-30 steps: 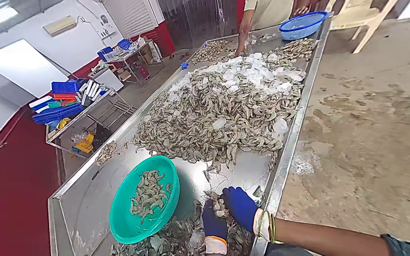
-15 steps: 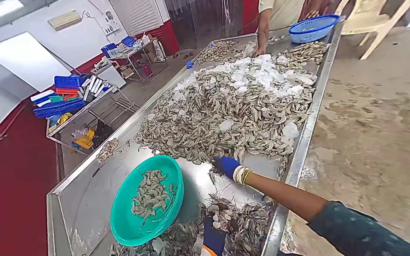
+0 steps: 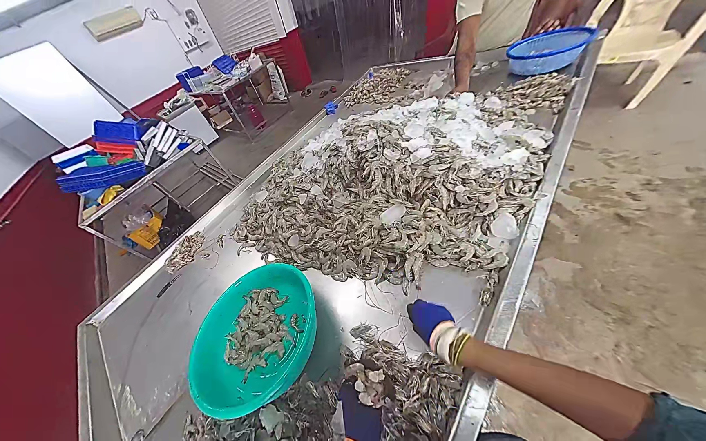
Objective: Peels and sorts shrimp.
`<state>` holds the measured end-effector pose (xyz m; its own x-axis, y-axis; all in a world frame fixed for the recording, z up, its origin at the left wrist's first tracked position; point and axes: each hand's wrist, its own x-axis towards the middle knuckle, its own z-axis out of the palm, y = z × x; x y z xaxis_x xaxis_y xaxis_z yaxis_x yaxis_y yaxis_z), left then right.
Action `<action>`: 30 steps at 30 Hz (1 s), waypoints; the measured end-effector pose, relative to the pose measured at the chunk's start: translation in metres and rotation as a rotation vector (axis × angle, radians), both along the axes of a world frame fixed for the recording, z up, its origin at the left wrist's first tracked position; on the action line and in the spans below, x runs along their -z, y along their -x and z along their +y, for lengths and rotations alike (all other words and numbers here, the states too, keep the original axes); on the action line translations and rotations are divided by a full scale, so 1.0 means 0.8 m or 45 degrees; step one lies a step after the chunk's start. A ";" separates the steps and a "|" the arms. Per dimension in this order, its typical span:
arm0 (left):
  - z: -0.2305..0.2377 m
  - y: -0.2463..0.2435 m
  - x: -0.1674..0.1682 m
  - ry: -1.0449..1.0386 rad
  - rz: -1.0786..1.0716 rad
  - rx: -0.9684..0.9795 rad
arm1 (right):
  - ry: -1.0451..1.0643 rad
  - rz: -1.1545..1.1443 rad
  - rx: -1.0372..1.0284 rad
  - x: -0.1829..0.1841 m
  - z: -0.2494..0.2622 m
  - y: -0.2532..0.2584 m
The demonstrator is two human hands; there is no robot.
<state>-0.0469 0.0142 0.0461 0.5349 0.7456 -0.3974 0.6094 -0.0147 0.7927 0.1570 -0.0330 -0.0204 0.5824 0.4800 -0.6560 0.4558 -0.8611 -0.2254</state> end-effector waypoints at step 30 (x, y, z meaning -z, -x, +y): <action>0.024 -0.012 0.007 0.015 -0.093 0.103 | -0.590 0.248 -0.327 0.046 -0.083 0.010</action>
<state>-0.0371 0.0330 0.0407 0.6210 0.6945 -0.3634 0.5470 -0.0520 0.8355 0.1489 -0.0996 -0.0569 0.2981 0.8539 -0.4267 0.5498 -0.5190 -0.6545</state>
